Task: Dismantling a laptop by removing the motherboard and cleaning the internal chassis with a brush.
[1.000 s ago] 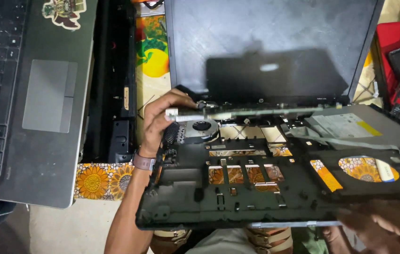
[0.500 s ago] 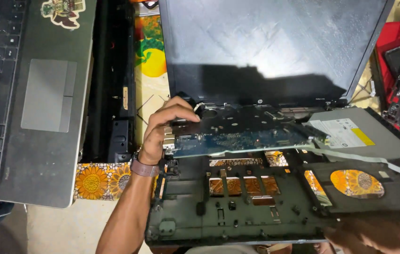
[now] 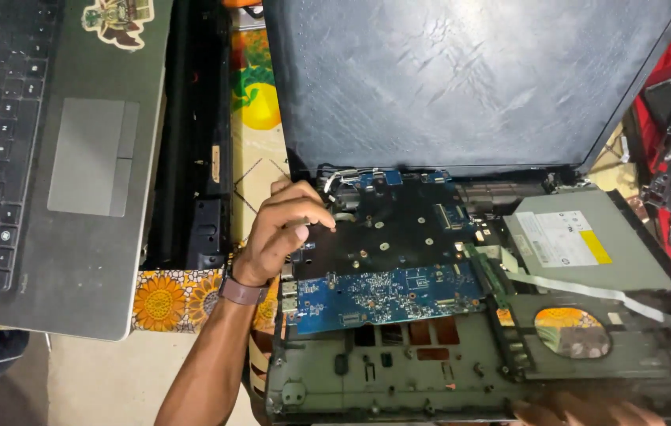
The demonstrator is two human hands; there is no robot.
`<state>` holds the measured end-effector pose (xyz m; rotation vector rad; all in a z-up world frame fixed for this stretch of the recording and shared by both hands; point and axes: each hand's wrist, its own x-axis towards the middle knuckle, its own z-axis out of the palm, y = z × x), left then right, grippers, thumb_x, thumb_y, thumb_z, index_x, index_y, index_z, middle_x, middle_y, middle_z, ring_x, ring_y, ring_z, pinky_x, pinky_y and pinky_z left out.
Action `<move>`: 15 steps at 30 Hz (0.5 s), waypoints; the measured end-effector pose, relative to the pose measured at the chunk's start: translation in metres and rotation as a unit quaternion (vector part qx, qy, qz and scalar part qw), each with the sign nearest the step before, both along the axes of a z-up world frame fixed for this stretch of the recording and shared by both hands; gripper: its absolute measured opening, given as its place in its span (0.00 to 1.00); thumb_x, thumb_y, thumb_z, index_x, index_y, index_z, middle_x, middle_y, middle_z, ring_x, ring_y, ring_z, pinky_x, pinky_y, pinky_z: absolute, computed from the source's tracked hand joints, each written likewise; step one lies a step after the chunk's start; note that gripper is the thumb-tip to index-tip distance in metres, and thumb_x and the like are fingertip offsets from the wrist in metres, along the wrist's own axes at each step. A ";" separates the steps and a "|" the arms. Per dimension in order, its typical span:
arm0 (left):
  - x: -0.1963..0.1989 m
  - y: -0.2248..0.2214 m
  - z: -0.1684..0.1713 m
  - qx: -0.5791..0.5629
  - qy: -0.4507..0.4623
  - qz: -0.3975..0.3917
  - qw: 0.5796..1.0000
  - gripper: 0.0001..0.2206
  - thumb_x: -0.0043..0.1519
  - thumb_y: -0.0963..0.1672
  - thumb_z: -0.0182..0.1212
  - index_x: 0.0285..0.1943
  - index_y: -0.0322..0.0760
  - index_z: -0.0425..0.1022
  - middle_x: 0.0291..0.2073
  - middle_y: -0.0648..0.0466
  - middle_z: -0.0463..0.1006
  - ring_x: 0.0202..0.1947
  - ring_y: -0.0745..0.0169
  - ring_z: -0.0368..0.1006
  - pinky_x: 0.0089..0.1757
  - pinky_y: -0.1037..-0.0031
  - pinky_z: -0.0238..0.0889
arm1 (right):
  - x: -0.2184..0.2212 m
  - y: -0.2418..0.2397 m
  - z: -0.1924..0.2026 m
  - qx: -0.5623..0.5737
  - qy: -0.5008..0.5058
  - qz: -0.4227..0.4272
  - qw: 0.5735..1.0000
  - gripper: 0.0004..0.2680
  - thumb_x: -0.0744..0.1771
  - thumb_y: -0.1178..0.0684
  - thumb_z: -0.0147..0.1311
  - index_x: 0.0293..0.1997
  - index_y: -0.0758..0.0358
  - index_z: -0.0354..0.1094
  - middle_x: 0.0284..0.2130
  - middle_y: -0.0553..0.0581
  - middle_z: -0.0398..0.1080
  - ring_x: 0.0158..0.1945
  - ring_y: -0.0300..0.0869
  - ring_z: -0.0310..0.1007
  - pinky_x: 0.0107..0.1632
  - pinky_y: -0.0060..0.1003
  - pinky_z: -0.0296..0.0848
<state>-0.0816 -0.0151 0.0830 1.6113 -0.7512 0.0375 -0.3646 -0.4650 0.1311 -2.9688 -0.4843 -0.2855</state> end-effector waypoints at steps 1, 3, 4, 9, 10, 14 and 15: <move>-0.001 0.001 0.000 0.011 -0.003 -0.002 1.000 0.24 0.64 0.55 0.43 0.43 0.40 0.83 0.29 0.52 0.69 0.37 0.54 0.65 0.51 0.62 0.49 | -0.001 0.009 -0.003 -0.003 0.002 0.003 1.000 0.17 0.60 0.26 0.58 0.42 0.38 0.76 0.28 0.41 0.76 0.29 0.40 0.76 0.33 0.40 0.75; -0.004 0.003 -0.003 0.024 -0.010 -0.002 1.000 0.22 0.64 0.55 0.45 0.44 0.41 0.83 0.31 0.52 0.70 0.37 0.55 0.64 0.51 0.62 0.50 | -0.001 0.024 -0.011 -0.009 0.007 0.007 1.000 0.17 0.59 0.24 0.57 0.42 0.37 0.76 0.27 0.40 0.77 0.28 0.39 0.76 0.31 0.39 0.75; -0.006 0.004 -0.004 0.037 -0.015 -0.001 0.999 0.21 0.64 0.55 0.46 0.44 0.42 0.83 0.33 0.52 0.71 0.38 0.56 0.63 0.51 0.63 0.51 | -0.001 0.032 -0.015 -0.011 0.009 0.010 1.000 0.18 0.59 0.23 0.57 0.42 0.36 0.76 0.27 0.39 0.77 0.27 0.39 0.76 0.30 0.39 0.75; -0.010 0.002 0.005 0.058 -0.034 0.004 0.998 0.24 0.67 0.56 0.44 0.43 0.39 0.82 0.32 0.52 0.75 0.39 0.55 0.68 0.50 0.60 0.52 | 0.003 0.055 -0.031 -0.027 0.024 0.018 0.999 0.20 0.58 0.19 0.56 0.42 0.34 0.76 0.24 0.37 0.78 0.23 0.36 0.78 0.26 0.37 0.76; -0.013 0.002 0.008 0.080 -0.050 0.013 0.995 0.26 0.70 0.56 0.41 0.42 0.37 0.81 0.35 0.53 0.79 0.42 0.57 0.69 0.50 0.61 0.54 | 0.003 0.064 -0.035 -0.030 0.026 0.019 0.999 0.20 0.58 0.18 0.55 0.42 0.33 0.76 0.23 0.36 0.79 0.23 0.36 0.78 0.25 0.37 0.76; -0.016 0.000 0.009 0.085 -0.063 0.018 0.994 0.21 0.68 0.53 0.45 0.41 0.37 0.81 0.35 0.52 0.77 0.41 0.56 0.69 0.51 0.60 0.54 | 0.002 0.059 -0.048 -0.013 -0.024 0.104 0.994 0.15 0.62 0.27 0.61 0.38 0.40 0.78 0.22 0.41 0.79 0.21 0.36 0.78 0.24 0.34 0.77; -0.017 0.000 0.009 0.091 -0.065 0.021 0.994 0.20 0.68 0.53 0.46 0.41 0.37 0.80 0.35 0.52 0.76 0.41 0.55 0.69 0.50 0.60 0.54 | -0.002 0.058 -0.052 -0.033 0.007 0.084 0.996 0.15 0.60 0.27 0.61 0.41 0.36 0.78 0.26 0.39 0.79 0.22 0.35 0.78 0.23 0.36 0.75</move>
